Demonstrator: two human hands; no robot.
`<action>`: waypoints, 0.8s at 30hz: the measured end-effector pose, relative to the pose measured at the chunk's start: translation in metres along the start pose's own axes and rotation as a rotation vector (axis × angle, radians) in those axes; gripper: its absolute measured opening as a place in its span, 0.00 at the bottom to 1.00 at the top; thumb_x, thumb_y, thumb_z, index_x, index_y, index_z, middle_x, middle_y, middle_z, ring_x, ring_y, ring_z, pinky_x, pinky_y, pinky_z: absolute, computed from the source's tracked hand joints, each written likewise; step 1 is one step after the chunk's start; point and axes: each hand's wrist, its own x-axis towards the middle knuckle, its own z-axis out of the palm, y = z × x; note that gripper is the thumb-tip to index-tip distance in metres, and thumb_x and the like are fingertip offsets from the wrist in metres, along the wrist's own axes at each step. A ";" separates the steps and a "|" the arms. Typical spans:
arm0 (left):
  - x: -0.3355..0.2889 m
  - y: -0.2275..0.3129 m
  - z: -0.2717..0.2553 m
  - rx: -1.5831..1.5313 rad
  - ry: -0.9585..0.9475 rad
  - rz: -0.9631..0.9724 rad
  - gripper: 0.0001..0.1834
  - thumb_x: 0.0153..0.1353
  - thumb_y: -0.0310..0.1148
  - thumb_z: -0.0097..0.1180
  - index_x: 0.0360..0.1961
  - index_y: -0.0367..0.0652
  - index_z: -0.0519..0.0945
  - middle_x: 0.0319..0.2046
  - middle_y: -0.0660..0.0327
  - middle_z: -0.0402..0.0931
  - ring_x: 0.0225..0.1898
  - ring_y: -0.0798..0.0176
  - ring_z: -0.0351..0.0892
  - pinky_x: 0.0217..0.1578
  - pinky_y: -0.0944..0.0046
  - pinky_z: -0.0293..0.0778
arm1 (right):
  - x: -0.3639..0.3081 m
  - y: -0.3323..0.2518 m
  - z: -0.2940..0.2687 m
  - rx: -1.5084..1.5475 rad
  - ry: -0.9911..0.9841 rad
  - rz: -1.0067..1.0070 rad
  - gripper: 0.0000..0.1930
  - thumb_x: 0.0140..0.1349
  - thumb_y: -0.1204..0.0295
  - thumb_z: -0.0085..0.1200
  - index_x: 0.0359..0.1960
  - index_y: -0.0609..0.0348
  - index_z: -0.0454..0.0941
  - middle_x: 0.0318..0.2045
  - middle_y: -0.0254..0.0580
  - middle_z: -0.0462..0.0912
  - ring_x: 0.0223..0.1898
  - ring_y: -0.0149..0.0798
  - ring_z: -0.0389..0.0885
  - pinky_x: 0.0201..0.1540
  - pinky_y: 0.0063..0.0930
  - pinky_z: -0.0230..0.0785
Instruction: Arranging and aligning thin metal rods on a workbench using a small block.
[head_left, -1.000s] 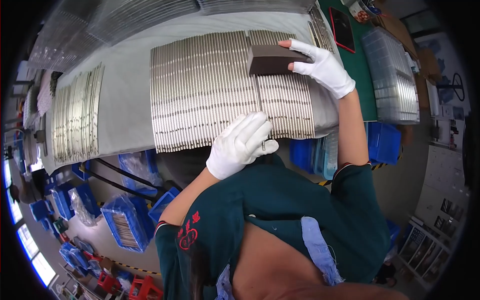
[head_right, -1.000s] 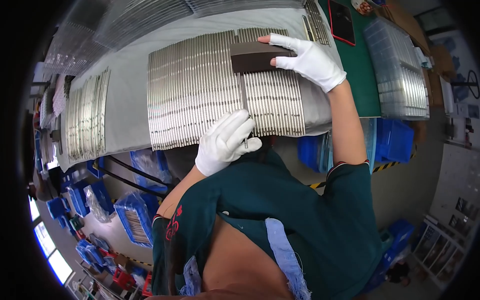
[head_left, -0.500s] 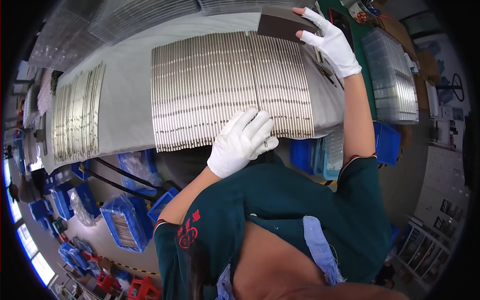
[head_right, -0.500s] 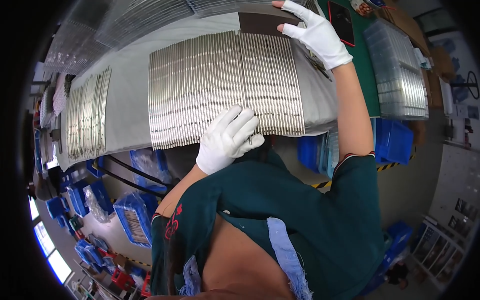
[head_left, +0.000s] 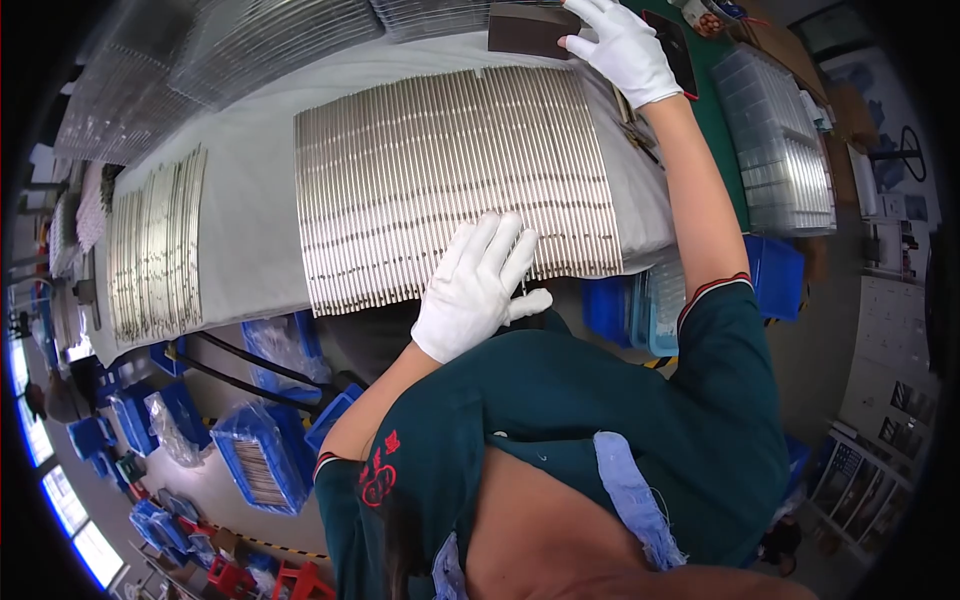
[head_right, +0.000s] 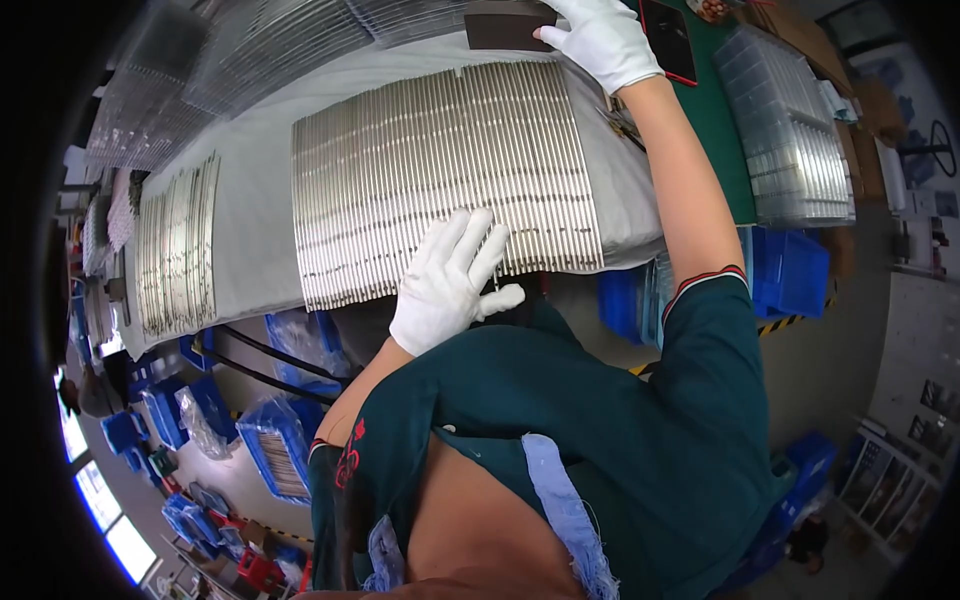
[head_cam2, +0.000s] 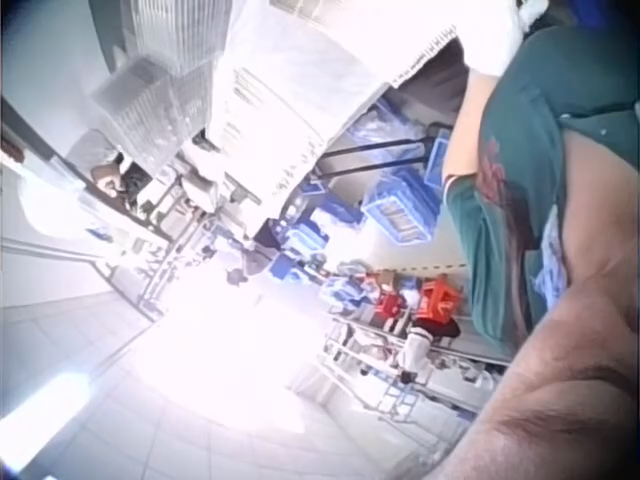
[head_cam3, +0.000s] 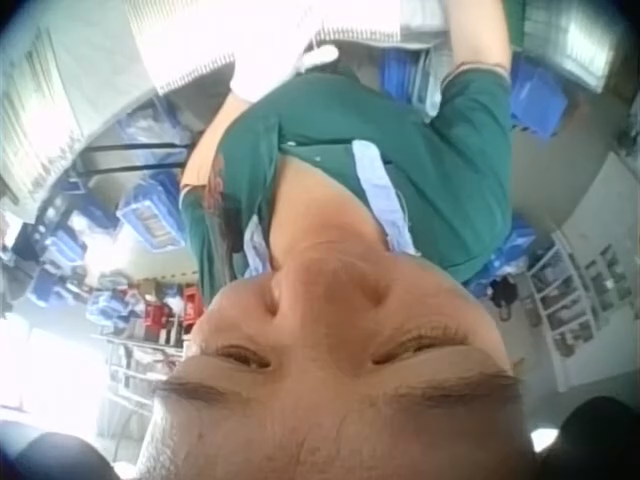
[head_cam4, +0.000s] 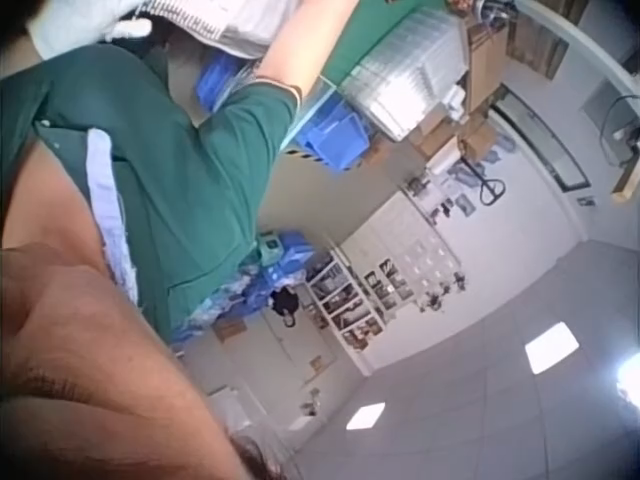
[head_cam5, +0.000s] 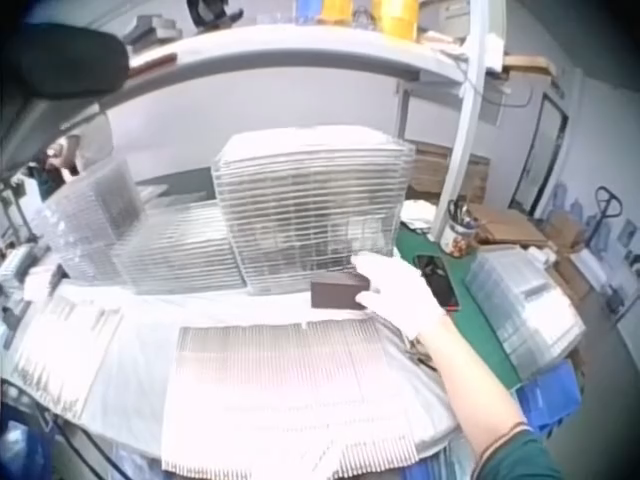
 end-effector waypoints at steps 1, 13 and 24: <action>0.001 0.000 0.000 0.020 0.006 0.000 0.41 0.51 0.58 0.64 0.58 0.38 0.75 0.56 0.54 0.73 0.58 0.52 0.72 0.62 0.54 0.67 | -0.004 -0.001 -0.002 -0.102 0.126 -0.120 0.29 0.59 0.68 0.66 0.64 0.57 0.76 0.61 0.51 0.79 0.63 0.51 0.76 0.66 0.41 0.68; 0.006 -0.004 0.004 -0.087 0.120 0.017 0.30 0.51 0.46 0.65 0.49 0.36 0.76 0.46 0.57 0.74 0.46 0.54 0.76 0.47 0.58 0.73 | -0.114 -0.066 -0.040 0.104 -0.005 -0.026 0.34 0.61 0.64 0.65 0.69 0.53 0.69 0.64 0.52 0.75 0.67 0.59 0.70 0.70 0.45 0.63; -0.031 -0.029 -0.038 0.008 0.041 -0.156 0.36 0.52 0.54 0.66 0.53 0.36 0.78 0.53 0.56 0.75 0.57 0.52 0.72 0.58 0.50 0.66 | -0.140 -0.160 -0.012 0.107 -0.558 -0.246 0.44 0.53 0.51 0.67 0.67 0.64 0.68 0.73 0.57 0.62 0.75 0.57 0.57 0.77 0.54 0.46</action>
